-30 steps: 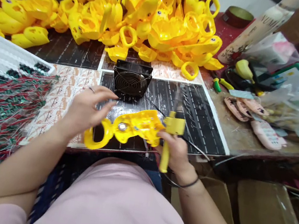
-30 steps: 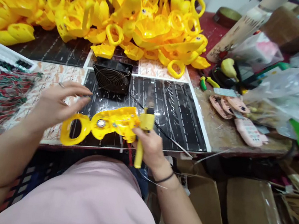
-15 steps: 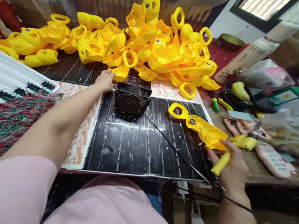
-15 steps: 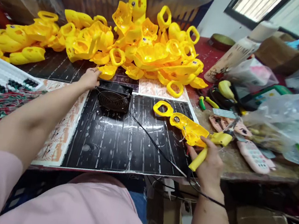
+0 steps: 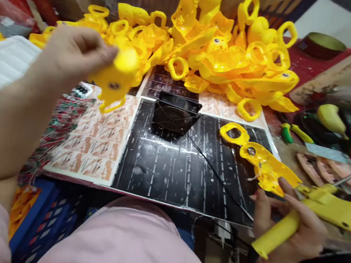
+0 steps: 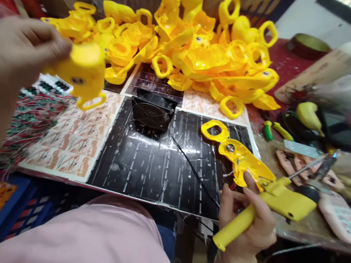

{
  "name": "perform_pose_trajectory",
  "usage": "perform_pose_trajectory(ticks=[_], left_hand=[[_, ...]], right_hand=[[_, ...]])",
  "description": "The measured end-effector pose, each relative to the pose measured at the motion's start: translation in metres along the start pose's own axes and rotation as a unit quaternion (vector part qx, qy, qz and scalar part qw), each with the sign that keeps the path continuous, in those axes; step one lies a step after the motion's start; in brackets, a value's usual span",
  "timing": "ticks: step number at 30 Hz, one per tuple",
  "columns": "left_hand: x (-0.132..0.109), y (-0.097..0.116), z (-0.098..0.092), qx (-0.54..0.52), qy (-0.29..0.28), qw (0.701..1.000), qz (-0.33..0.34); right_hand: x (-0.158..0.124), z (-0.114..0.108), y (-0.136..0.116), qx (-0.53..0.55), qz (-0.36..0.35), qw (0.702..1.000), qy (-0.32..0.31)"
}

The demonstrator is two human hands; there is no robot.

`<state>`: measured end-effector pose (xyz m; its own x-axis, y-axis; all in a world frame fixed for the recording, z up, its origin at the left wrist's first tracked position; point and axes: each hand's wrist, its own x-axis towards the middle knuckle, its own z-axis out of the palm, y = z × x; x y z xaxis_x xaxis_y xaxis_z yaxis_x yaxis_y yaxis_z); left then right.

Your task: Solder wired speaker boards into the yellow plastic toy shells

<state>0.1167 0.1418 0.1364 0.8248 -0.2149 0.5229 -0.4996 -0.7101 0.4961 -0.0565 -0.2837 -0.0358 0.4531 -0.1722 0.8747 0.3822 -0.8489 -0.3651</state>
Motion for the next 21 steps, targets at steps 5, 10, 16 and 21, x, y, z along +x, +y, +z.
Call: perform_pose_trajectory(ticks=[5, 10, 16, 21], left_hand=[[-0.120, 0.083, 0.077, 0.161, -0.163, 0.930, 0.288], [-0.170, 0.100, 0.139, 0.102, -0.236, 0.922, 0.290], [-0.144, 0.046, 0.080, 0.104, -0.200, 0.940, 0.257], [-0.158, 0.002, 0.058, 0.173, -0.287, 0.911, 0.240]], right_hand=[[-0.003, 0.033, -0.042, 0.101, -0.031, 0.993, -0.061], [-0.014, 0.057, -0.080, 0.156, -0.001, 0.975, -0.158], [-0.022, 0.050, -0.048, -0.006, -0.030, 0.985, -0.168], [-0.015, 0.019, 0.050, -0.249, 0.009, 0.962, -0.109]])
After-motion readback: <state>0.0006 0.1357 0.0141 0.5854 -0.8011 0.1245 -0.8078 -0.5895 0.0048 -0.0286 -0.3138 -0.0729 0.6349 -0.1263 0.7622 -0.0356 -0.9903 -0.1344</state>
